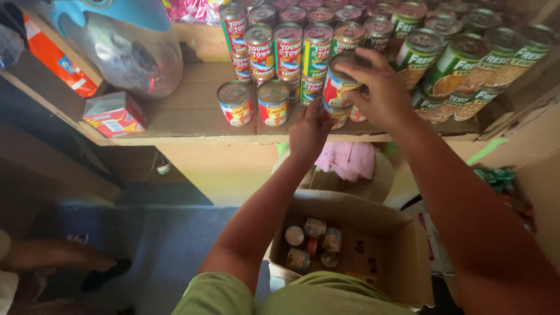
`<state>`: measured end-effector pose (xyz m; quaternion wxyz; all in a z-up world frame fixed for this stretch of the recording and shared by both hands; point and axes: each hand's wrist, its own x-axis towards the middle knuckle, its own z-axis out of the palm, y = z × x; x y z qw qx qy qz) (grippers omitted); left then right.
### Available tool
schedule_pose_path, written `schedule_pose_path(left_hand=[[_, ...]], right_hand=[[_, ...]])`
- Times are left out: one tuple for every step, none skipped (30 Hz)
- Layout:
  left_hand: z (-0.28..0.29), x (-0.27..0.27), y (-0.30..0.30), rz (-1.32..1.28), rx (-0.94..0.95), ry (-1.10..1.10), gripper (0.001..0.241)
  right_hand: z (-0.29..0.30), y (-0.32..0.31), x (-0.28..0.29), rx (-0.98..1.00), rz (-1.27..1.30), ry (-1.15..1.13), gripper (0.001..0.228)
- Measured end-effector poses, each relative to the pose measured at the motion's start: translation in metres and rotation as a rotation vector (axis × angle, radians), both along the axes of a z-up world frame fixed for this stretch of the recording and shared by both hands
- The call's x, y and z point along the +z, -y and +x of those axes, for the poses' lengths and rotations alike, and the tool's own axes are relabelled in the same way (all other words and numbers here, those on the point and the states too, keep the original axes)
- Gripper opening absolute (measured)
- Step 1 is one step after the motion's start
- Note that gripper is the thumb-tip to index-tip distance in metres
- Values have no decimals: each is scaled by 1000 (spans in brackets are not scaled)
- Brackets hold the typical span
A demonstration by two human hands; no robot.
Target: Stocking various canned goods and packaged food items onto store shelves from a box.
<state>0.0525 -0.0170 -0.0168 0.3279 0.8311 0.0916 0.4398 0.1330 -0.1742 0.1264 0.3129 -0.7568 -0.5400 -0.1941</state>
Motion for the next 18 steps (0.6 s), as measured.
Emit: schedule_pose_path(left_hand=[[-4, 4, 1, -2, 5, -5, 68], [-7, 8, 1, -17, -6, -48, 67], [-10, 13, 1, -30, -17, -88, 67], [-17, 13, 1, -31, -12, -91, 67], [-22, 13, 1, -78, -78, -66, 63], [-27, 14, 1, -126, -143, -42, 59], [-34, 19, 0, -127, -140, -47, 59], [-41, 23, 0, -26, -61, 27, 60], [-48, 28, -1, 78, 17, 100, 62], [-51, 24, -5, 77, 21, 94, 62], [-51, 22, -9, 76, 29, 87, 59], [-52, 21, -14, 75, 37, 80, 57], [-54, 22, -14, 75, 39, 78, 57], [-55, 24, -14, 84, 29, 65, 58], [-56, 27, -15, 95, 18, 56, 60], [-53, 25, -14, 97, 18, 57, 60], [-50, 22, -12, 46, -29, 9, 61], [-46, 20, -10, -4, -77, -40, 63]], right_hand=[[-3, -1, -4, 5, -2, -5, 60], [-7, -2, -8, -18, 18, -43, 65], [-9, -3, -10, -41, 40, -78, 70], [-15, -4, -14, -37, 39, -81, 70], [-19, -4, -18, -61, 74, -101, 75], [-23, -5, -21, -84, 108, -121, 81], [-24, -6, -24, -81, 106, -126, 81], [-26, -7, -28, -113, 136, -72, 81], [-28, -8, -33, -143, 166, -17, 82], [-27, -9, -35, -140, 165, -23, 82], [-26, -10, -36, -147, 168, 19, 82], [-25, -11, -37, -154, 171, 60, 83], [-23, -12, -37, -153, 171, 58, 83], [-22, -13, -37, -128, 192, 45, 83], [-20, -14, -35, -104, 214, 35, 83], [-20, -14, -37, -103, 216, 36, 83], [-19, -14, -37, -91, 204, 54, 86], [-18, -14, -37, -79, 193, 73, 89]])
